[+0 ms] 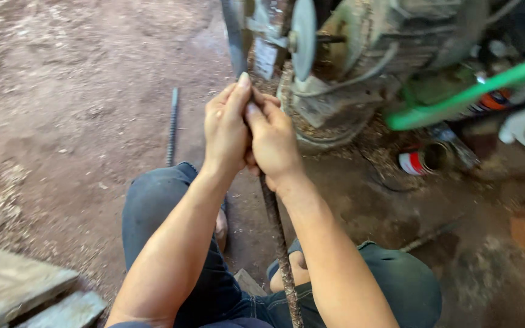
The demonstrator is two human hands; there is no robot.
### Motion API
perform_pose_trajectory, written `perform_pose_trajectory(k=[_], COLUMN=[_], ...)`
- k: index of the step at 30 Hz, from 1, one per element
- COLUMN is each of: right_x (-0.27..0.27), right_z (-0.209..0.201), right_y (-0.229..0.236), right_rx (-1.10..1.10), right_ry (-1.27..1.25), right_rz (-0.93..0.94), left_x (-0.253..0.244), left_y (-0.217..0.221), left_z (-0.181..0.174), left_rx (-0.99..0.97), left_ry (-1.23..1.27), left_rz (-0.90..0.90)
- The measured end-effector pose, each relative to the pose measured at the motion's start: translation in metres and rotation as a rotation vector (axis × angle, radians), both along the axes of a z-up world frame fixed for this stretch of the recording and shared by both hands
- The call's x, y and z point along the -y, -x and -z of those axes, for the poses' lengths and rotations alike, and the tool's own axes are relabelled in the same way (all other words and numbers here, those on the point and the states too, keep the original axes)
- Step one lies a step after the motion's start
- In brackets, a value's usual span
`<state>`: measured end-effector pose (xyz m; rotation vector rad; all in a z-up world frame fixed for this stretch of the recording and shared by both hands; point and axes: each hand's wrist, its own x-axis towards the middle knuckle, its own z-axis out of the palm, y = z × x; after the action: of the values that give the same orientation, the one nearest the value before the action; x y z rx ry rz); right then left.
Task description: Sharpening a long metal rod or piece of rebar on a bench grinder.
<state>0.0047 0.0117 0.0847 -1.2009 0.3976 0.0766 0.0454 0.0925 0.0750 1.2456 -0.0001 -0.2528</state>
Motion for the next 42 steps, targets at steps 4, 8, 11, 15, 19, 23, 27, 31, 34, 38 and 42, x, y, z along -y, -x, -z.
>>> perform_pose_trajectory(k=[4, 8, 11, 15, 19, 23, 27, 31, 34, 38, 42], right_x=[0.029, 0.046, 0.054, 0.059, 0.057, 0.057, 0.057, 0.056, 0.056, 0.055, 0.053], right_z=[0.006, 0.009, 0.018, 0.02, 0.02, 0.023, 0.026, 0.028, 0.029, 0.027, 0.026], right_y=[0.013, 0.022, 0.026, 0.028, 0.028, 0.03, 0.033, 0.038, 0.043, 0.049, 0.055], right_rx=[0.011, 0.007, 0.001, 0.008, 0.014, 0.036, 0.058, 0.066, 0.057, 0.044, 0.036], right_ry=[0.006, 0.021, 0.029, 0.036, 0.05, 0.051, 0.041, 0.042, 0.075, 0.09, 0.116], right_rz=[0.082, 0.145, 0.153, 0.151, 0.174, 0.186, 0.183, 0.187, 0.185, 0.184, 0.188], left_x=[0.036, 0.058, 0.067, 0.073, 0.073, 0.076, 0.076, 0.076, 0.076, 0.075, 0.074], left_y=[0.002, 0.014, 0.015, 0.016, 0.017, 0.018, 0.02, 0.025, 0.029, 0.035, 0.042], left_z=[0.018, 0.013, 0.02, 0.024, 0.03, 0.034, 0.04, 0.036, 0.036, 0.041, 0.042], left_rx=[0.026, -0.019, -0.014, 0.054, 0.075, 0.087, 0.115, 0.091, 0.077, 0.091, 0.086], left_ry=[0.078, -0.004, -0.077, -0.132, -0.116, -0.107, -0.09, -0.124, -0.14, -0.134, -0.11], left_rz=[0.07, 0.096, 0.087, 0.073, 0.071, 0.055, 0.041, 0.041, 0.047, 0.046, 0.048])
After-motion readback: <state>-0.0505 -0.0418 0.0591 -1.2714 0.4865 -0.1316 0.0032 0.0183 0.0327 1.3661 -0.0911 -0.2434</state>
